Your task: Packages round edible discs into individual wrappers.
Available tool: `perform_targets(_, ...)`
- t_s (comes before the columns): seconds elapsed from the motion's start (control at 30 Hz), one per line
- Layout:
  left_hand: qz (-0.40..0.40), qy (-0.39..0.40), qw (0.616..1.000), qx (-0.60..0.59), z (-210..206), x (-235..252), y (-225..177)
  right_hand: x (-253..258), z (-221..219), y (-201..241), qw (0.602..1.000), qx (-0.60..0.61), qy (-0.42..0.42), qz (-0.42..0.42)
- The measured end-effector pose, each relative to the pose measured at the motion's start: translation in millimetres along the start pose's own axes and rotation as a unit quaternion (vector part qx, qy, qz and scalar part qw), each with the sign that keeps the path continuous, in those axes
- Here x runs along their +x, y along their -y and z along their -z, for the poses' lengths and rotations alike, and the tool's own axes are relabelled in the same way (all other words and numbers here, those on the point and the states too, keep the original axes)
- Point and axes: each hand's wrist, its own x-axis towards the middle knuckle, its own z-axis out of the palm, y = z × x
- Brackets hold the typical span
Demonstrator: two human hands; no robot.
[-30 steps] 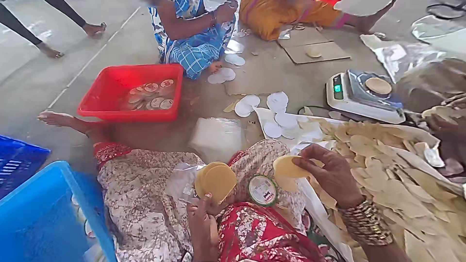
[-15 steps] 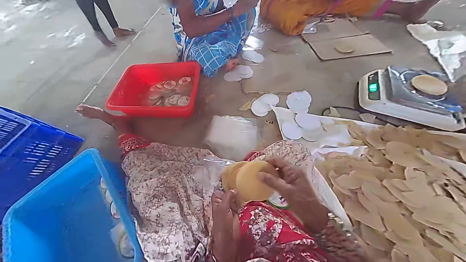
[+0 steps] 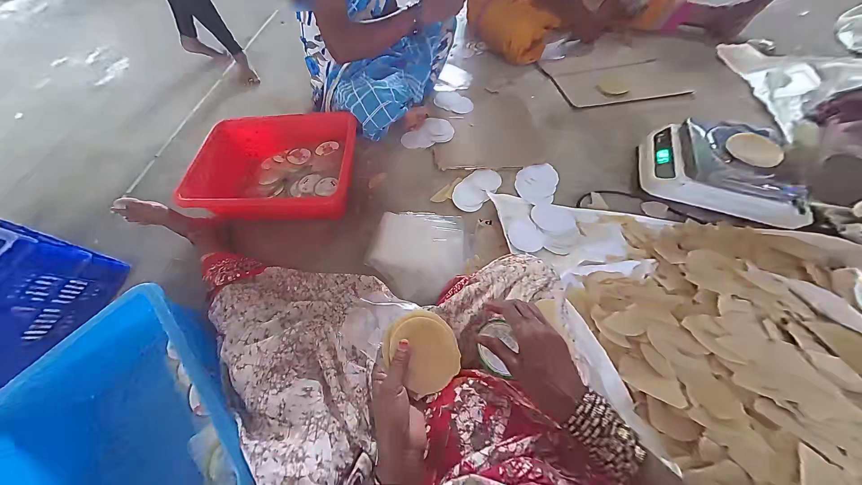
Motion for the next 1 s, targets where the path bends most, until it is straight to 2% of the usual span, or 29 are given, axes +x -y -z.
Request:
perform_targets(0.07,0.010,-0.012,1.000,-0.008,0.4,2.9,-1.5,-1.1,7.5,-12.0,0.980,-0.099,0.146,-0.087)
perform_targets(0.1,0.010,-0.015,1.000,-0.012,0.5,4.1,-1.5,-1.6,7.3,-14.5,0.973,-0.114,0.170,-0.105)
perform_targets(0.13,0.009,-0.018,1.000,-0.015,0.7,5.2,-1.6,-2.5,7.2,-15.4,0.978,-0.097,0.153,-0.106)
perform_targets(0.2,0.011,-0.022,1.000,-0.017,1.4,5.8,-1.5,-2.0,14.0,-15.5,0.987,0.011,0.114,-0.110)
perform_targets(0.27,-0.002,-0.011,1.000,-0.016,2.3,5.8,-1.2,1.2,22.5,-11.2,0.982,0.163,0.038,-0.088)
perform_targets(0.3,-0.010,-0.002,1.000,-0.017,2.6,5.5,-1.0,5.8,28.7,-1.5,0.958,0.271,0.016,-0.089)
perform_targets(0.37,-0.009,0.016,1.000,-0.018,2.3,2.1,0.7,14.1,42.5,26.6,0.867,0.491,0.031,-0.079)
perform_targets(0.4,0.000,0.030,0.999,-0.021,1.4,-0.8,2.0,16.6,43.3,38.4,0.846,0.528,0.041,-0.070)
perform_targets(0.43,0.008,0.045,0.998,-0.030,-0.4,-4.3,3.5,17.9,38.0,46.2,0.861,0.505,0.038,-0.056)
perform_targets(0.5,0.024,0.037,0.998,-0.054,-8.8,-14.5,6.6,16.1,18.7,52.8,0.944,0.326,0.026,-0.032)
perform_targets(0.53,0.029,0.018,0.997,-0.070,-13.2,-19.2,6.4,14.2,8.7,55.6,0.965,0.259,0.037,-0.029)
perform_targets(0.6,0.033,-0.026,0.994,-0.102,-23.1,-23.8,3.1,10.6,-7.5,63.0,0.960,0.268,0.056,-0.066)
perform_targets(0.67,0.029,-0.031,0.992,-0.120,-28.8,-24.7,1.3,7.8,-14.2,68.6,0.920,0.367,0.062,-0.123)
perform_targets(0.73,0.020,0.000,0.992,-0.127,-28.8,-22.6,0.9,7.0,-14.5,70.3,0.880,0.449,0.040,-0.150)
perform_targets(0.8,-0.018,0.070,0.987,-0.141,-20.9,-16.9,4.1,8.8,-11.2,68.6,0.854,0.499,0.017,-0.148)
perform_targets(0.87,-0.079,0.168,0.970,-0.158,-7.3,-3.6,7.4,11.0,-5.4,68.0,0.849,0.512,-0.010,-0.128)
perform_targets(0.9,-0.099,0.172,0.965,-0.170,-4.1,1.4,5.9,11.5,-2.8,67.8,0.856,0.504,-0.031,-0.110)
perform_targets(1.0,-0.121,0.083,0.974,-0.175,2.2,14.0,-1.9,7.6,1.4,71.0,0.901,0.413,-0.130,-0.016)
